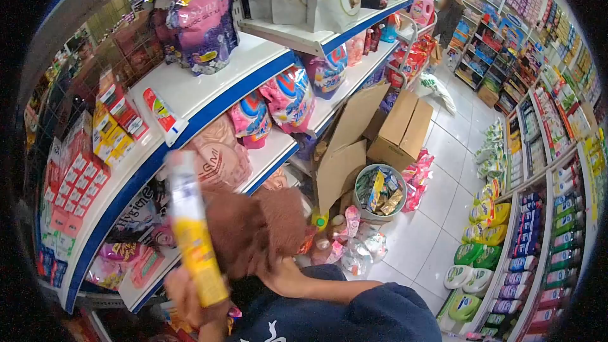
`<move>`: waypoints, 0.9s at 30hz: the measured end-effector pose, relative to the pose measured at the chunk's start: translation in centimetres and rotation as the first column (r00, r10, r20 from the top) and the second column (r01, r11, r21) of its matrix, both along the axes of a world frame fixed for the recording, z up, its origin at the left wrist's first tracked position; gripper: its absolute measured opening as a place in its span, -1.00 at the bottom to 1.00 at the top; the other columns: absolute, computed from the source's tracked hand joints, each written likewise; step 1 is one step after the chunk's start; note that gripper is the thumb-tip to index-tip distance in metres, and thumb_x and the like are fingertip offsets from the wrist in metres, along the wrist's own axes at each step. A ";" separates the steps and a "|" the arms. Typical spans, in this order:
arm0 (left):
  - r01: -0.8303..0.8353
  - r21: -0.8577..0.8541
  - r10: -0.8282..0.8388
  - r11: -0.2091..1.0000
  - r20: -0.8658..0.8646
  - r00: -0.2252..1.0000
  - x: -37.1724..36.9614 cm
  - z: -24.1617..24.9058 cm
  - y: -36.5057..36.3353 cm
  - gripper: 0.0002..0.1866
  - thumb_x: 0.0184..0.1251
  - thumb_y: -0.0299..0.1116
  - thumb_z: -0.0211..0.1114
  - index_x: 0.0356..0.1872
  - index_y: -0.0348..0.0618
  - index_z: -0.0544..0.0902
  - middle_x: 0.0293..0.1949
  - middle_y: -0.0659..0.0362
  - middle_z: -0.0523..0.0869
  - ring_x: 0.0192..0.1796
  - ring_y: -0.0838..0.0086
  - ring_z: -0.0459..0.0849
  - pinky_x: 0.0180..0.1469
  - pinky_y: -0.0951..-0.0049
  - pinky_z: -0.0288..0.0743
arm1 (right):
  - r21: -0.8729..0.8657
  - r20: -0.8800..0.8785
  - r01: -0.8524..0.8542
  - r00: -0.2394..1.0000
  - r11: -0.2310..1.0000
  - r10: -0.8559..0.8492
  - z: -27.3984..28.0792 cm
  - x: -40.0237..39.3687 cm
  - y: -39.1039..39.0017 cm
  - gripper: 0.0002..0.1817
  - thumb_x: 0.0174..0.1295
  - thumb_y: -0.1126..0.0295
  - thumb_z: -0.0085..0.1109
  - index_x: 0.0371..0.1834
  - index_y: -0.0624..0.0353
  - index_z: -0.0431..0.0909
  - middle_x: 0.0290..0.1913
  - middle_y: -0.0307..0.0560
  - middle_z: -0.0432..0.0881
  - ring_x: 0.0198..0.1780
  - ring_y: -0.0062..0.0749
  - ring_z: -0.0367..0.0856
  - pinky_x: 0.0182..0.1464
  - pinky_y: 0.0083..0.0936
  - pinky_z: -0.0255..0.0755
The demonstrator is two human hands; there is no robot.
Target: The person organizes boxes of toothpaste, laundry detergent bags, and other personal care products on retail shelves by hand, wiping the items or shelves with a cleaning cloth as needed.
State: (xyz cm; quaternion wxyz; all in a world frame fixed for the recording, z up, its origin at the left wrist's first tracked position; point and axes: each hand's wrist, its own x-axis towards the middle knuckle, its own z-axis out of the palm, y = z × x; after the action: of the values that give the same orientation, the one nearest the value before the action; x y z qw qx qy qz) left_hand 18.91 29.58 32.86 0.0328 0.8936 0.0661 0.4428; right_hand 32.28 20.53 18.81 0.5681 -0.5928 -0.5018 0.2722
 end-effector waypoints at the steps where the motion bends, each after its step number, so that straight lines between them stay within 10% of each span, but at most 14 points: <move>1: 0.007 -0.055 -0.007 0.998 0.004 1.000 0.5 -1.2 -0.8 -0.57 0.01 -0.28 0.31 -0.08 -0.27 0.52 -0.06 0.00 0.56 -0.04 0.11 0.54 0.00 0.24 0.42 | 0.121 -0.031 -0.056 0.998 0.991 0.060 2.1 -0.2 0.2 -0.26 0.14 0.40 0.05 0.32 0.24 -0.16 0.26 0.01 0.12 0.33 -0.23 0.01 0.31 -0.28 -0.10; 4: -0.175 -0.424 0.245 0.889 0.115 0.963 2.9 -5.8 -2.8 -0.58 -0.22 -0.30 0.44 -0.24 -0.23 0.61 -0.24 0.09 0.65 -0.19 0.24 0.61 -0.10 0.28 0.45 | 0.415 -0.504 0.071 0.848 0.907 0.163 11.4 0.5 1.8 0.01 -0.06 0.52 0.22 0.37 0.20 -0.32 0.27 0.11 0.09 0.34 -0.17 -0.03 0.33 -0.31 -0.15; 7: 0.014 -0.342 0.057 0.940 0.198 0.979 4.6 -3.2 -2.1 -0.56 -0.35 -0.32 0.48 -0.29 -0.25 0.65 -0.30 0.10 0.67 -0.27 0.32 0.63 -0.11 0.29 0.46 | 0.281 -0.765 0.235 0.640 0.930 0.069 13.9 2.3 3.3 0.05 -0.12 0.62 0.19 0.39 0.01 -0.31 0.22 0.12 0.15 0.23 -0.17 0.19 0.23 -0.32 0.12; 19: 0.192 -0.661 0.007 0.726 0.286 0.958 5.8 -6.4 -2.5 -0.54 -0.35 -0.57 0.39 -0.23 -0.38 0.60 -0.22 -0.07 0.66 -0.16 0.20 0.66 -0.06 0.35 0.49 | 0.278 -0.764 0.577 0.617 0.768 -0.187 10.6 8.5 5.9 -0.10 -0.10 0.73 0.13 0.36 -0.01 -0.06 0.12 0.02 0.32 0.05 -0.31 0.41 0.05 -0.41 0.37; 24: 0.192 -0.695 0.033 0.693 0.296 0.955 5.9 -7.2 -2.9 -0.55 -0.33 -0.56 0.40 -0.22 -0.38 0.60 -0.20 -0.05 0.65 -0.13 0.23 0.65 -0.02 0.35 0.48 | 0.198 -0.776 0.603 0.578 0.773 -0.252 9.2 9.6 5.9 -0.61 0.02 0.57 0.14 -0.03 0.37 0.37 -0.12 -0.03 0.53 -0.08 -0.38 0.52 0.03 -0.50 0.37; 27: 0.177 -0.714 0.058 0.677 0.291 0.955 5.8 -7.7 -3.1 -0.54 -0.32 -0.51 0.42 -0.20 -0.35 0.60 -0.21 -0.02 0.66 -0.11 0.27 0.64 0.07 0.29 0.41 | 0.269 -0.755 0.528 0.635 0.806 -0.163 10.3 9.6 6.1 -0.57 0.07 0.49 0.09 0.05 0.35 0.33 -0.05 0.06 0.51 -0.05 -0.30 0.52 0.03 -0.46 0.39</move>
State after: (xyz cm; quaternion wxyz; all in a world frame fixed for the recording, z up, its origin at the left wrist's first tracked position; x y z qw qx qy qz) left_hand 24.69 26.48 25.18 0.4117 0.7319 0.2029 0.5036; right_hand 41.87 26.58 29.07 0.8815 -0.3765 -0.1700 0.2285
